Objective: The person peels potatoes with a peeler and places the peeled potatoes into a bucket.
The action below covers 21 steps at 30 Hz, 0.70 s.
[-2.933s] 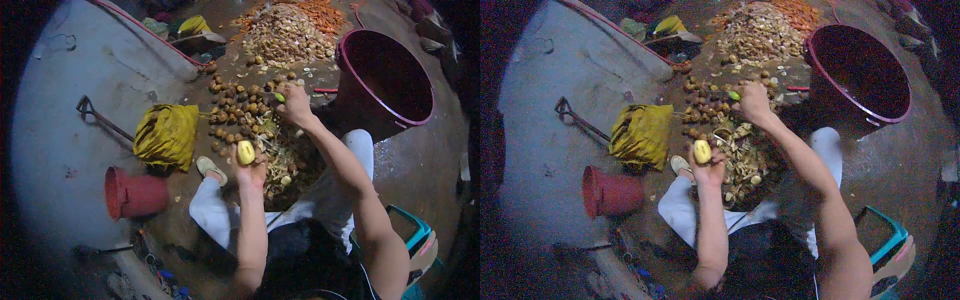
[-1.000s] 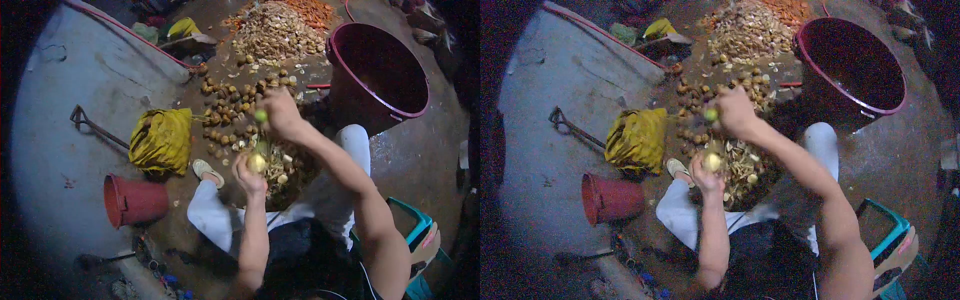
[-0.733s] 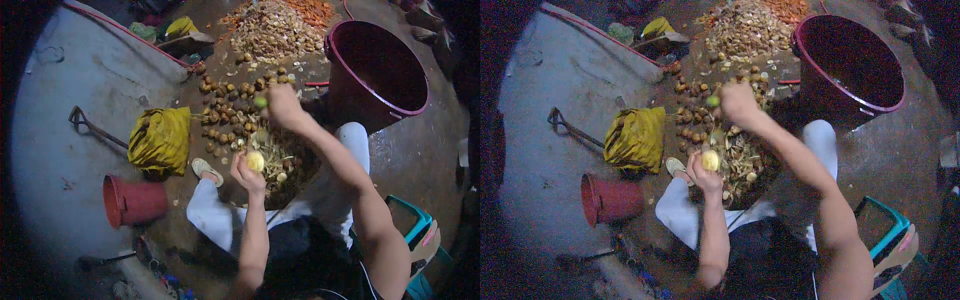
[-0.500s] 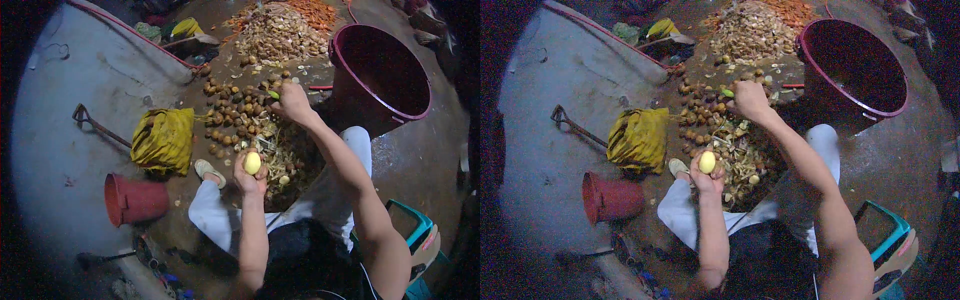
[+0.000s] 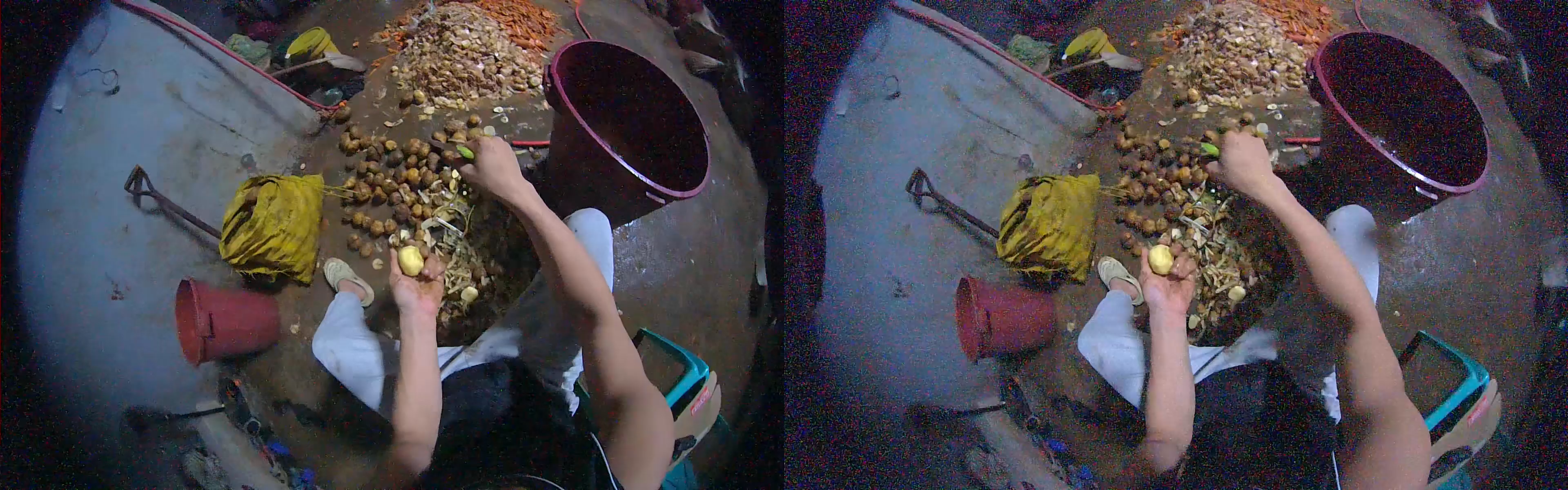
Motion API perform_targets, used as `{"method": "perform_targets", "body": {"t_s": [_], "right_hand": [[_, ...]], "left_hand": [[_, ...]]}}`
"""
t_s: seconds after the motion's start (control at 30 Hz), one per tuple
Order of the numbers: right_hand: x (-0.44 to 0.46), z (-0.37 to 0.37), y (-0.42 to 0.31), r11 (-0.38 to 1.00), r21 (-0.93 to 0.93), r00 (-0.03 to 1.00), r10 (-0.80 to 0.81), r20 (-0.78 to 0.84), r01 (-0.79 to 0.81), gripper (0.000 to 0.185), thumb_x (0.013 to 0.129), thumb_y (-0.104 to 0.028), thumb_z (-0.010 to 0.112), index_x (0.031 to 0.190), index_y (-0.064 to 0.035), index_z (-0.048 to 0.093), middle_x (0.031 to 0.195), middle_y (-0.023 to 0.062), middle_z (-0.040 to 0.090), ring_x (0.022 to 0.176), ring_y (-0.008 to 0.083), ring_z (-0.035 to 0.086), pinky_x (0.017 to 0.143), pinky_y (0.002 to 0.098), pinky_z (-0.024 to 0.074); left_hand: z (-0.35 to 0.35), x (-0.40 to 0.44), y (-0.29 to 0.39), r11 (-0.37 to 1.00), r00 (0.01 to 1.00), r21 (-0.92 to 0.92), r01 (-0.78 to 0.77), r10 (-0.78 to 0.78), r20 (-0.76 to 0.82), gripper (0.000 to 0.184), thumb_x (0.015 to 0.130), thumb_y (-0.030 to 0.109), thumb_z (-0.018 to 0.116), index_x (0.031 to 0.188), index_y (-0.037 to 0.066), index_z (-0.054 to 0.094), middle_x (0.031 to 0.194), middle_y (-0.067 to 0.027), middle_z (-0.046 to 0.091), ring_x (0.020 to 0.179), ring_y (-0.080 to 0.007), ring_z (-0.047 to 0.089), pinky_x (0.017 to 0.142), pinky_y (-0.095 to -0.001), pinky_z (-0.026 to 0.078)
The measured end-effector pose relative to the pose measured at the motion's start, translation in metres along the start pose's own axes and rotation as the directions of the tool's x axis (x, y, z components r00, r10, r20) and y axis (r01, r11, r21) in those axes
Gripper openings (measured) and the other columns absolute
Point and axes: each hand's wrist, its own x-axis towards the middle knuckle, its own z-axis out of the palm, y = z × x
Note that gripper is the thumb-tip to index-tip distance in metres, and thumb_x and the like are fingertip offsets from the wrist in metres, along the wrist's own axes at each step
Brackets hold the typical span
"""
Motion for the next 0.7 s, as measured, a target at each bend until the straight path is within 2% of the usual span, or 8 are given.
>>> {"method": "perform_targets", "body": {"t_s": [0.03,0.07,0.1,0.17,0.27,0.4,0.47,0.7], "right_hand": [[-0.002,0.003,0.005,1.000,-0.001,1.000,0.007,0.005,-0.007,0.041,0.065,-0.031,0.078,0.079,0.0041,0.063,0.077,0.0240,0.063,0.077,0.0373,0.064,0.071,0.0445,0.0530],[0.000,0.005,0.009,1.000,-0.011,1.000,-0.016,-0.014,0.016,0.041,0.065,-0.031,0.078,0.080,0.0041,0.062,0.078,0.0241,0.063,0.077,0.0376,0.064,0.071,0.0443,0.0531],[0.001,0.007,0.011,0.999,-0.019,0.998,-0.043,-0.034,0.043,0.042,0.065,-0.031,0.078,0.080,0.0042,0.062,0.079,0.0241,0.063,0.077,0.0378,0.064,0.071,0.0441,0.0533],[0.001,0.006,0.009,1.000,-0.014,1.000,-0.024,-0.008,0.024,0.043,0.065,-0.032,0.078,0.080,0.0041,0.062,0.079,0.0241,0.063,0.077,0.0379,0.064,0.071,0.0441,0.0533],[0.000,0.004,0.008,1.000,-0.005,1.000,-0.005,0.001,0.005,0.044,0.065,-0.033,0.077,0.081,0.0041,0.062,0.080,0.0243,0.063,0.078,0.0379,0.064,0.072,0.0441,0.0534],[-0.001,0.000,0.004,0.998,-0.032,0.998,0.052,0.034,-0.051,0.043,0.065,-0.034,0.077,0.081,0.0041,0.063,0.082,0.0244,0.064,0.078,0.0373,0.065,0.072,0.0442,0.0535],[0.000,0.000,0.009,0.999,-0.032,1.000,0.018,0.005,-0.018,0.043,0.065,-0.033,0.076,0.081,0.0038,0.063,0.083,0.0241,0.064,0.078,0.0369,0.065,0.072,0.0441,0.0536],[-0.011,-0.025,0.023,0.996,0.023,0.997,0.083,-0.002,-0.083,0.039,0.068,-0.030,0.073,0.086,0.0037,0.064,0.085,0.0233,0.064,0.082,0.0374,0.064,0.074,0.0447,0.0521]], "left_hand": [[-0.002,-0.001,-0.001,0.999,0.994,-0.023,0.036,-0.034,0.104,0.038,0.093,0.045,0.044,0.099,0.009,0.057,0.071,-0.0052,0.054,0.049,-0.0118,0.037,0.047,-0.0253,0.028],[-0.001,-0.002,-0.003,0.999,0.996,-0.031,0.039,-0.036,0.088,0.040,0.094,0.045,0.040,0.097,0.008,0.056,0.059,-0.0025,0.042,0.043,-0.0109,0.029,0.041,-0.0252,0.024],[-0.002,-0.001,-0.002,0.999,0.996,-0.033,0.038,-0.036,0.085,0.040,0.094,0.045,0.040,0.097,0.008,0.056,0.059,-0.0025,0.042,0.043,-0.0109,0.029,0.041,-0.0252,0.024],[-0.002,0.000,0.002,0.987,0.959,0.148,-0.065,0.021,0.281,0.038,0.092,0.046,0.045,0.098,0.010,0.056,0.062,-0.0043,0.047,0.043,-0.0103,0.031,0.043,-0.0237,0.025],[0.012,-0.006,0.005,0.991,0.925,0.114,-0.064,0.016,0.380,0.039,0.092,0.047,0.045,0.098,0.010,0.055,0.059,-0.0041,0.045,0.041,-0.0097,0.030,0.042,-0.0242,0.025],[0.014,-0.003,0.000,0.999,0.972,0.006,-0.037,0.035,0.231,0.041,0.093,0.048,0.042,0.099,0.010,0.056,0.057,-0.0005,0.039,0.039,-0.0085,0.028,0.039,-0.0238,0.023],[0.008,0.006,-0.001,0.999,0.999,0.035,0.038,-0.039,0.012,0.043,0.092,0.051,0.042,0.100,0.011,0.057,0.058,-0.0004,0.040,0.040,-0.0085,0.028,0.040,-0.0234,0.024],[-0.015,0.028,-0.013,0.980,0.986,0.192,0.047,-0.076,0.148,0.044,0.092,0.052,0.042,0.094,0.011,0.058,0.059,0.0001,0.044,0.040,-0.0087,0.028,0.040,-0.0235,0.024]]}}
